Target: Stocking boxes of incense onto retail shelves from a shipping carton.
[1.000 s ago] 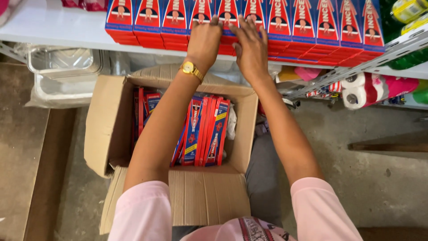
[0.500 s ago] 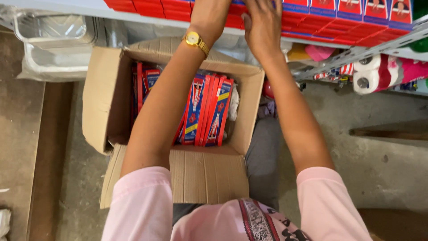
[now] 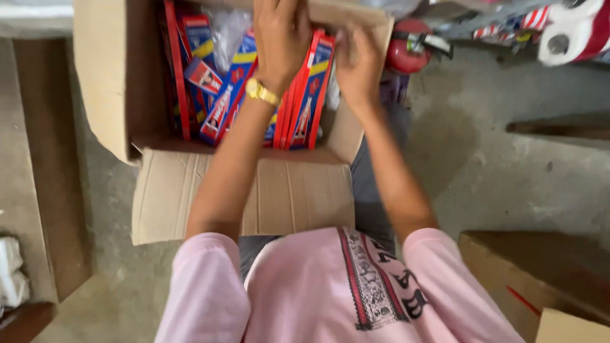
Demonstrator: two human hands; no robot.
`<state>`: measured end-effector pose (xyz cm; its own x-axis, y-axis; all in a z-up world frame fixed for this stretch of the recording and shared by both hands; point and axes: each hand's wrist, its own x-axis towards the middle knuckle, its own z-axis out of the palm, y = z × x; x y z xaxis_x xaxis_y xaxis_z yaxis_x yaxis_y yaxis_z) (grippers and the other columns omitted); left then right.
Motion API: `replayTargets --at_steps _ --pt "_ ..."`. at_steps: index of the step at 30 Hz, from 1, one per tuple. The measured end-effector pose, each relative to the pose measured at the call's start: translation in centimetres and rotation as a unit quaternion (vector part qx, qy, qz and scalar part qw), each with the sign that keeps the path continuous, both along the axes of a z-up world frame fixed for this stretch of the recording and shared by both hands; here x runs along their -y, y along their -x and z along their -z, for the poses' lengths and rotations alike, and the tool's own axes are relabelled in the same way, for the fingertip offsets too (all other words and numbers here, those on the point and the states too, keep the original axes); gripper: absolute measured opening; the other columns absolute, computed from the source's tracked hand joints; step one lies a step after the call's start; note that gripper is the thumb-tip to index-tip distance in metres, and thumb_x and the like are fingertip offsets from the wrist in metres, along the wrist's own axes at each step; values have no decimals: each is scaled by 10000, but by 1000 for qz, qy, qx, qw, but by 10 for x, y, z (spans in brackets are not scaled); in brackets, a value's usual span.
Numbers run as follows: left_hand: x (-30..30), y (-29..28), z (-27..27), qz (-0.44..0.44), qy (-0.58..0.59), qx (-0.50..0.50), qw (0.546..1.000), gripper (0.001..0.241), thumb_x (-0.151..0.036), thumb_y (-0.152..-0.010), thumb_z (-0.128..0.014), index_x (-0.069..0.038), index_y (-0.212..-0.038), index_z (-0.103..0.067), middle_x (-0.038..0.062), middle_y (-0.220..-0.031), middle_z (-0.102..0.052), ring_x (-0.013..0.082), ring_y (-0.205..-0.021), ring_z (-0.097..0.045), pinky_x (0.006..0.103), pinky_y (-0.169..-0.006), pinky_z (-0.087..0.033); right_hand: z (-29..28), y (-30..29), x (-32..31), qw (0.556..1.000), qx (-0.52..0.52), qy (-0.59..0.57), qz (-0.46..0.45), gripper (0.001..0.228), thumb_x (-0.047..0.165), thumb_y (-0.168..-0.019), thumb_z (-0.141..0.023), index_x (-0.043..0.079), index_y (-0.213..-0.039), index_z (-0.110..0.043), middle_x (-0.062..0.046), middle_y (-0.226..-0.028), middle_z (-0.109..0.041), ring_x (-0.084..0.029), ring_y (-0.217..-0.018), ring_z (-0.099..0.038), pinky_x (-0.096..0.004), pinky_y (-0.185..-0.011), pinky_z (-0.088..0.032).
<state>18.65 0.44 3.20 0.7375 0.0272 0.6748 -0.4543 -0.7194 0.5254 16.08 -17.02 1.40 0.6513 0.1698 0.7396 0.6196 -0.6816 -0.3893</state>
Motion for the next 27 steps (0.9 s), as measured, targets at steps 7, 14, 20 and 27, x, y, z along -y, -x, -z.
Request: replayTargets --at_steps 7,14,20,27 --pt "43 123 273 -44 11 -384 922 192 -124 -861 -655 -35 -1021 -711 261 -934 -705 455 -891 -687 545 -773 -558 344 106 21 858 -494 -89 109 197 78 -861 -681 63 -1039 -764 -141 -872 -750 -274 -842 -743 -395 -717 -573" --pt "30 195 406 38 -182 -521 833 186 -187 -930 -584 -76 -979 -726 220 -962 -747 414 -955 -729 542 -811 -582 440 125 44 737 -643 159 134 244 246 -879 -670 93 -1025 -792 -196 -1024 -753 -377 -980 -736 -496 -793 -599" --pt "48 158 292 85 -118 -625 767 260 -279 -933 -586 -97 -1036 -741 252 -1023 -729 440 -1000 -699 557 -873 -549 359 109 23 669 -712 152 152 312 341 -852 -694 157 -1093 -766 -198 -1124 -712 -410 -1061 -674 -549 -851 -548" --pt "46 162 315 102 -85 -600 789 281 -297 -952 -589 -96 -1032 -767 248 -1036 -734 439 -1028 -698 543 -914 -549 374 108 25 666 -709 122 198 329 387 -872 -719 122 -1051 -797 -223 -1135 -725 -402 -1073 -702 -515 -871 -579"
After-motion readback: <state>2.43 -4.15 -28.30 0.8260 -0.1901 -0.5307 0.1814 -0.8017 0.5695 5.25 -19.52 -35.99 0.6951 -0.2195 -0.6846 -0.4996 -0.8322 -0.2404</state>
